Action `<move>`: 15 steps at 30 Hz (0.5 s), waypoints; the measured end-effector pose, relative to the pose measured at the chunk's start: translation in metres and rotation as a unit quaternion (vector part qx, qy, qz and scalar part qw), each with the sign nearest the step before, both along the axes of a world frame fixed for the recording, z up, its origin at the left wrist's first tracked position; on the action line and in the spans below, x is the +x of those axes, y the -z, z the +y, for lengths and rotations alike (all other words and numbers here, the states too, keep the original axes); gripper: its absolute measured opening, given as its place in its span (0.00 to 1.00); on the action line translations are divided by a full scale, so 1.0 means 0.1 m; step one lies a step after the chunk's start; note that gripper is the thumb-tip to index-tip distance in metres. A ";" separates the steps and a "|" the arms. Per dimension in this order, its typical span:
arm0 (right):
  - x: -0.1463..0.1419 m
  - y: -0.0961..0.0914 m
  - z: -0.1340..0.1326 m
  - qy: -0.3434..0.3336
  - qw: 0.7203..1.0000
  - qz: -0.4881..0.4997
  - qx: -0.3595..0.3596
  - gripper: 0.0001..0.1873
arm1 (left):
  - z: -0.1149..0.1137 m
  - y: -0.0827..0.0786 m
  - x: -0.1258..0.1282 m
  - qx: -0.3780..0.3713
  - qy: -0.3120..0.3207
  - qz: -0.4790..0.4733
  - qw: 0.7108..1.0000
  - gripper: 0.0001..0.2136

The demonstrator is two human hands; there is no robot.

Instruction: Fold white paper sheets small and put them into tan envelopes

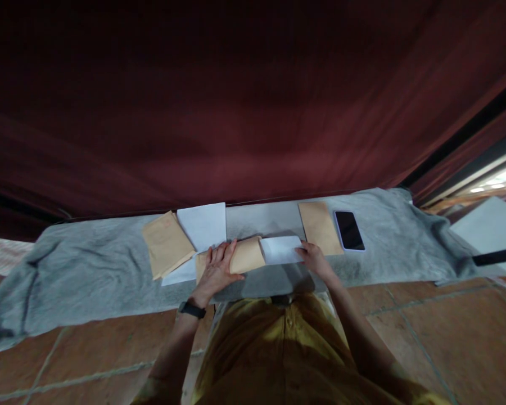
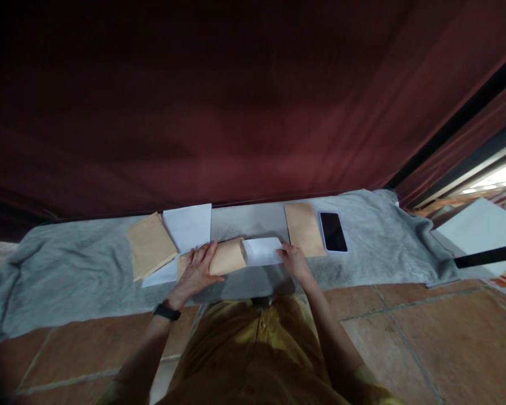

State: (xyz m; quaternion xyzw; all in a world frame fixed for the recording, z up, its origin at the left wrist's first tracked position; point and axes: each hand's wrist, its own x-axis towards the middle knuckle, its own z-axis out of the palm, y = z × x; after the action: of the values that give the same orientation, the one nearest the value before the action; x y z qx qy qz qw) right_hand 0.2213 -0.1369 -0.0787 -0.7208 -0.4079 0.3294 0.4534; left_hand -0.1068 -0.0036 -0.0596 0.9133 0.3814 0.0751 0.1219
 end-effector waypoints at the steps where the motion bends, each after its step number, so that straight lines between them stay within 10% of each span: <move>1: 0.01 -0.01 0.01 -0.005 1.000 0.005 -0.006 0.11 | 0.00 -0.01 0.01 -0.001 0.002 -0.001 1.000 0.57; 15: -0.57 -0.01 0.24 -0.002 0.999 -0.036 0.017 0.14 | -0.11 -0.09 0.43 -0.012 0.044 -0.010 0.999 0.59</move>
State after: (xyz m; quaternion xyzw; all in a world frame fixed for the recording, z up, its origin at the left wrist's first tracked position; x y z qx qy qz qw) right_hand 0.1648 -0.1128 -0.0781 -0.7235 -0.4311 0.2973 0.4497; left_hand -0.0633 -0.0142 -0.0507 0.9269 0.3401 0.0744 0.1404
